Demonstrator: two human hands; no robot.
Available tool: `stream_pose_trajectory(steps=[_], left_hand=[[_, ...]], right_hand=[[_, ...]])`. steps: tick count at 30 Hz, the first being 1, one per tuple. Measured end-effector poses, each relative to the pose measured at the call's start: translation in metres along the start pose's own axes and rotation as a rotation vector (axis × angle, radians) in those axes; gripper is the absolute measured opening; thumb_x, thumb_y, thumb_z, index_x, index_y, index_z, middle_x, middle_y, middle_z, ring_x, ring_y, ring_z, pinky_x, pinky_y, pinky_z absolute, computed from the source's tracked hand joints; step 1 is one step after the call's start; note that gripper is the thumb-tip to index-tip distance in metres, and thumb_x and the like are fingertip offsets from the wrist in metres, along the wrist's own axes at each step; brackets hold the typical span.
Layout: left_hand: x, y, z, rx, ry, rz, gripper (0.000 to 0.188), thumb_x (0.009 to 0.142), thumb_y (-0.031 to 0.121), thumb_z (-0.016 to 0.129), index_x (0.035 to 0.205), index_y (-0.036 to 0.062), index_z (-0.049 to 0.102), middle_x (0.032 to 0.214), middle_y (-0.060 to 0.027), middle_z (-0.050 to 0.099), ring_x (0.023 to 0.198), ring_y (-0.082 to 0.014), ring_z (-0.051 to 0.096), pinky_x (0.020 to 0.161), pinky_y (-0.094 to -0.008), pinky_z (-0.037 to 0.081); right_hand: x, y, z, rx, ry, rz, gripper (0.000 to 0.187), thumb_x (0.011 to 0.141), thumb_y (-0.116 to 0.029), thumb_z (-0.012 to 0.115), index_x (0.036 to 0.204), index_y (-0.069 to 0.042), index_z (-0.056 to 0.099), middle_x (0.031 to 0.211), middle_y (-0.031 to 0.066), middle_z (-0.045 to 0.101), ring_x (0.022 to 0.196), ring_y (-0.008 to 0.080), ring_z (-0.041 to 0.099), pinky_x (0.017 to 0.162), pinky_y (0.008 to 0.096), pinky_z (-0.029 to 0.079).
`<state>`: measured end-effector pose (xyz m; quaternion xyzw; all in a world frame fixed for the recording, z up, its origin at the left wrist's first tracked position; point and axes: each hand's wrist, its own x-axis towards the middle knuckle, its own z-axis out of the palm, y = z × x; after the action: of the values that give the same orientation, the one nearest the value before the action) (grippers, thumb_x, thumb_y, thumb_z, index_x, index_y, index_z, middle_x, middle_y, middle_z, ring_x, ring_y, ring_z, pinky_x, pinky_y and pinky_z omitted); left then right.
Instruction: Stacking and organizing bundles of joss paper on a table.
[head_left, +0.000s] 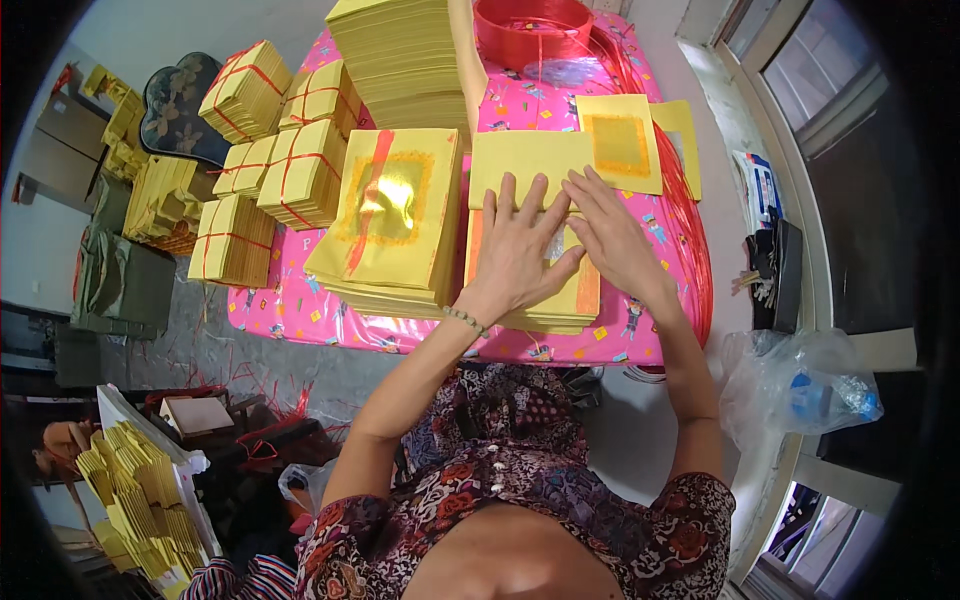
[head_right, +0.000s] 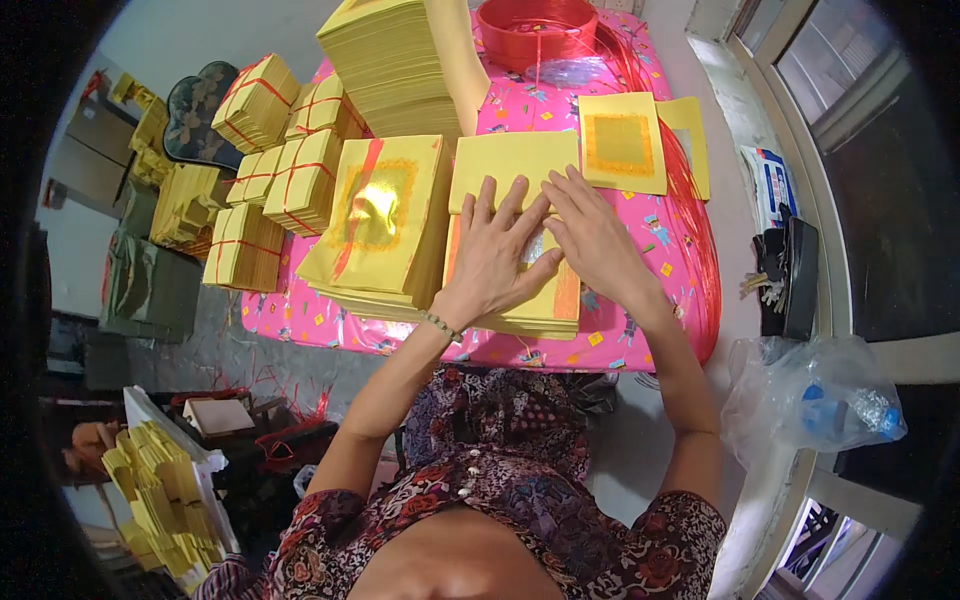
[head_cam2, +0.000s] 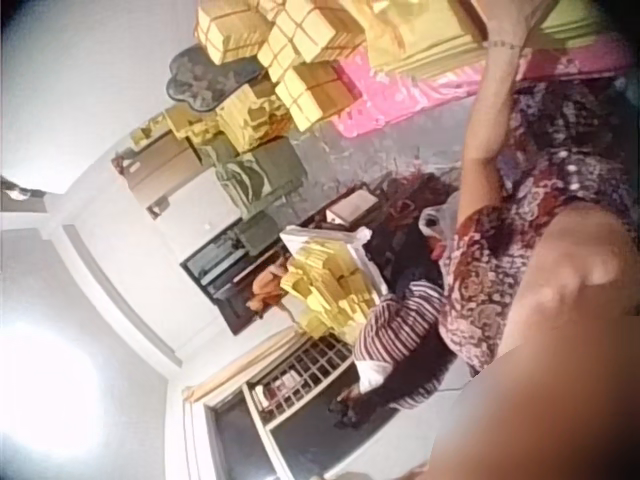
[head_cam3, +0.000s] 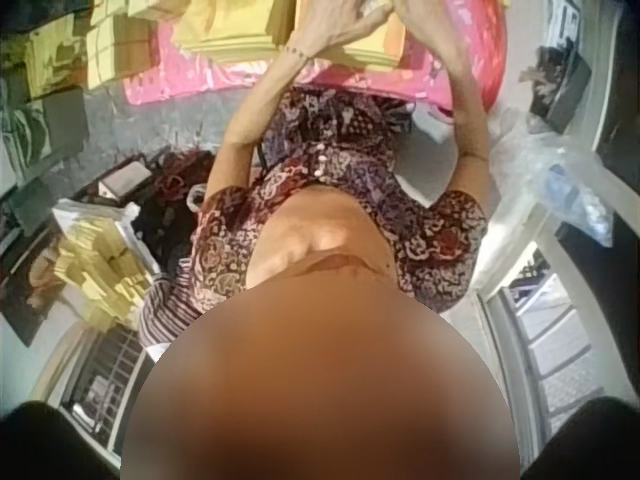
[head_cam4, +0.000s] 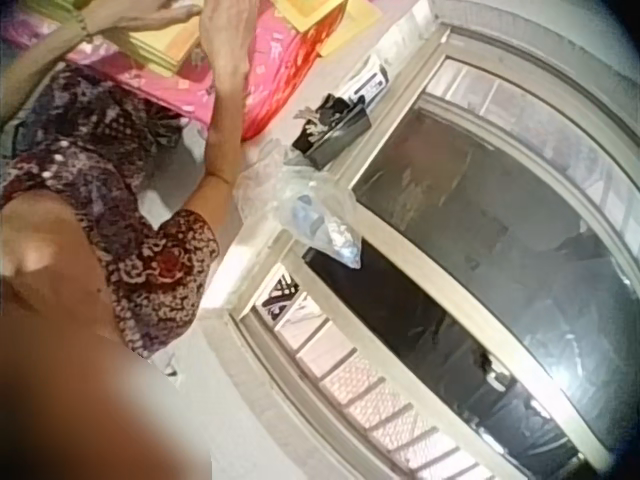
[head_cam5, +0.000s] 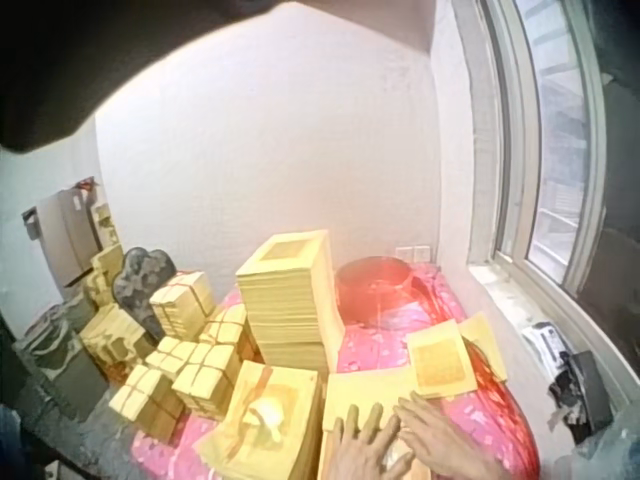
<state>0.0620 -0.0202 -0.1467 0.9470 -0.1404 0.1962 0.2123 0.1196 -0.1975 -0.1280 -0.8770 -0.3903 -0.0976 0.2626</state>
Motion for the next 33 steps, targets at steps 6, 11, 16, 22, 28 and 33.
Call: stream_pose_trajectory(steps=[6,11,16,22,28,33], left_hand=[[0.002,0.002,0.0,0.009,0.004,0.015,0.07,0.087,0.052,0.061,0.141,0.0095,0.053,0.147,-0.0234,0.042,0.137,-0.0533,0.029,0.111,-0.0668,0.021],[0.001,0.0,0.0,-0.006,-0.026,0.001,0.072,0.086,0.053,0.061,0.143,0.0109,0.051,0.149,-0.0236,0.04,0.138,-0.0542,0.027,0.112,-0.0671,0.02],[-0.001,-0.002,-0.004,0.01,-0.085,-0.018,0.073,0.089,0.058,0.058,0.149,0.0176,0.045,0.153,-0.0229,0.038,0.142,-0.055,0.023,0.115,-0.066,0.017],[0.001,0.001,-0.006,0.039,-0.113,-0.027,0.074,0.088,0.057,0.058,0.149,0.0183,0.045,0.155,-0.0216,0.037,0.143,-0.0535,0.022,0.115,-0.0656,0.017],[0.0,-0.001,-0.002,0.05,-0.101,-0.015,0.074,0.088,0.058,0.058,0.149,0.0186,0.044,0.156,-0.0205,0.035,0.143,-0.053,0.022,0.115,-0.0653,0.016],[-0.002,0.0,-0.001,0.032,-0.076,-0.023,0.074,0.088,0.058,0.058,0.149,0.0198,0.044,0.157,-0.0199,0.034,0.144,-0.0526,0.02,0.115,-0.0652,0.015]], right_hand=[[-0.009,0.013,0.004,0.056,0.032,0.089,0.044,0.099,-0.019,0.057,0.136,0.003,0.052,0.147,0.0207,0.046,0.139,0.0385,0.04,0.112,0.0448,0.038],[-0.02,0.001,-0.003,0.06,0.003,0.077,0.045,0.1,-0.018,0.054,0.141,0.0,0.05,0.152,0.0176,0.042,0.144,0.0393,0.034,0.116,0.0457,0.034],[-0.024,0.002,-0.01,0.061,-0.049,0.065,0.046,0.103,-0.026,0.047,0.14,0.001,0.049,0.149,0.0209,0.045,0.146,0.0382,0.03,0.118,0.0464,0.03],[0.041,0.044,-0.007,0.073,0.092,0.079,0.041,0.103,-0.024,0.046,0.137,-0.001,0.053,0.143,0.0218,0.051,0.137,0.0386,0.042,0.113,0.0458,0.036],[0.13,0.059,0.006,0.036,-0.297,0.082,0.03,0.096,-0.023,0.055,0.114,-0.004,0.069,0.109,0.0181,0.07,0.104,0.0349,0.064,0.094,0.0471,0.049],[0.139,0.062,0.014,0.001,-0.244,0.026,0.026,0.09,-0.023,0.06,0.1,-0.004,0.074,0.093,0.0169,0.072,0.092,0.0344,0.067,0.087,0.047,0.051]])
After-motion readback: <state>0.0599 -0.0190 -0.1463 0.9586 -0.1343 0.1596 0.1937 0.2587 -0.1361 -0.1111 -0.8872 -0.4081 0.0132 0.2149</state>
